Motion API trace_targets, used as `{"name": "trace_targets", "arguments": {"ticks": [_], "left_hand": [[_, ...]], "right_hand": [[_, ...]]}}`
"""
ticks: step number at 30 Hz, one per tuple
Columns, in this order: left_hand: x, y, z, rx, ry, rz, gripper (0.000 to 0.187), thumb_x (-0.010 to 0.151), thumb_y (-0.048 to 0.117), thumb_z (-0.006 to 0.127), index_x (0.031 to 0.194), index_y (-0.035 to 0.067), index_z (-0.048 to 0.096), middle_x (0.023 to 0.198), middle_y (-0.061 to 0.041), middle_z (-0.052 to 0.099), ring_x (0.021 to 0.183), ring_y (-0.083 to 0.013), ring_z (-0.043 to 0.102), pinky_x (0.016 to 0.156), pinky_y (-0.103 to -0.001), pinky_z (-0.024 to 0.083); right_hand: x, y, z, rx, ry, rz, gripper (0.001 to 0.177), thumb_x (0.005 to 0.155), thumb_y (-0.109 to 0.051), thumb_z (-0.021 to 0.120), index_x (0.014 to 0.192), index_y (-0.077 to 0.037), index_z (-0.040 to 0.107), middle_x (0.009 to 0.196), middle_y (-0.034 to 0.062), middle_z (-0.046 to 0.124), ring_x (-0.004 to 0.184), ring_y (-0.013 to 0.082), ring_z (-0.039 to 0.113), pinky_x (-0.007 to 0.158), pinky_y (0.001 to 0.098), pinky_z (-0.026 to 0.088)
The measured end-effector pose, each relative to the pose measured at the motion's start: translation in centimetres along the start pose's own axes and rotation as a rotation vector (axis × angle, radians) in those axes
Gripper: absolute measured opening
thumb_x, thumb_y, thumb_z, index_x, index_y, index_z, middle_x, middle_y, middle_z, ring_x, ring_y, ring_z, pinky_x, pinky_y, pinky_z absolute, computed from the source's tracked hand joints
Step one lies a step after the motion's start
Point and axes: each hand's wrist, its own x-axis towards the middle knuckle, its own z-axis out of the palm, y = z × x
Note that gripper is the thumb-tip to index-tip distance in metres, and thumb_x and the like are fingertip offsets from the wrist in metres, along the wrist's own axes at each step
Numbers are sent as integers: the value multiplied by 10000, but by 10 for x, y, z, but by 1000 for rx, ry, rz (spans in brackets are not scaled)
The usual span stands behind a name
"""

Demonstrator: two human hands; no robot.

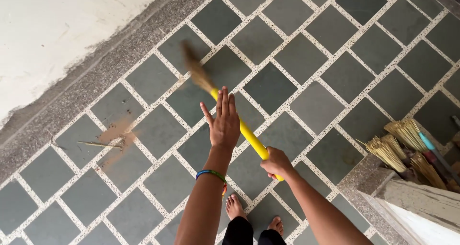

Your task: The person sweeps a tiled floor using a broom with a yellow handle, moving dust and debris into a pile.

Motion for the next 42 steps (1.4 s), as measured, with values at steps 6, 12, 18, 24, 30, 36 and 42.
{"name": "trace_targets", "arguments": {"ticks": [6,12,18,24,30,36,42], "left_hand": [[29,3,-5,-91,13,36,581,987,196,459,1545,58,375,1688,-77,170,1560,-189,141,1194,-721,80],[58,20,-4,-80,8,74,589,981,159,452,1553,64,351,1695,-83,156,1562,-193,125,1193,-708,72],[95,40,-2,-33,-44,80,614,972,131,447,1572,75,327,1701,-67,134,1563,-181,116,1197,-711,63],[132,71,5,-68,-57,73,607,976,137,439,1567,66,318,1697,-74,127,1562,-190,102,1192,-723,52],[159,110,15,-121,-21,71,603,979,146,439,1566,63,332,1695,-68,143,1567,-172,116,1190,-724,35],[180,146,12,-151,-23,103,603,967,144,432,1561,67,359,1700,-65,149,1559,-167,119,1195,-715,28],[201,152,7,-114,-17,106,597,962,134,434,1555,84,380,1698,-66,150,1569,-184,114,1200,-707,76]], "right_hand": [[11,-3,-31,144,113,-81,229,846,-31,646,1059,-14,563,685,83,625,468,161,594,370,338,461],[46,18,-79,594,322,29,164,834,33,623,961,-6,527,647,84,556,462,169,530,372,338,429],[111,30,-148,803,315,100,85,849,33,601,868,11,521,631,99,554,456,184,531,392,326,483],[106,31,-147,335,250,139,163,844,57,592,991,42,523,651,124,616,474,200,622,394,352,524],[72,-13,-146,145,131,66,258,843,-26,610,1095,-44,558,699,92,617,468,181,588,381,350,470],[81,-24,-188,263,120,-54,221,826,-32,637,1036,-15,567,692,59,618,458,147,588,365,321,457],[136,-25,-246,489,237,-11,212,816,30,618,979,-8,489,633,79,535,447,170,529,361,343,439]]}}
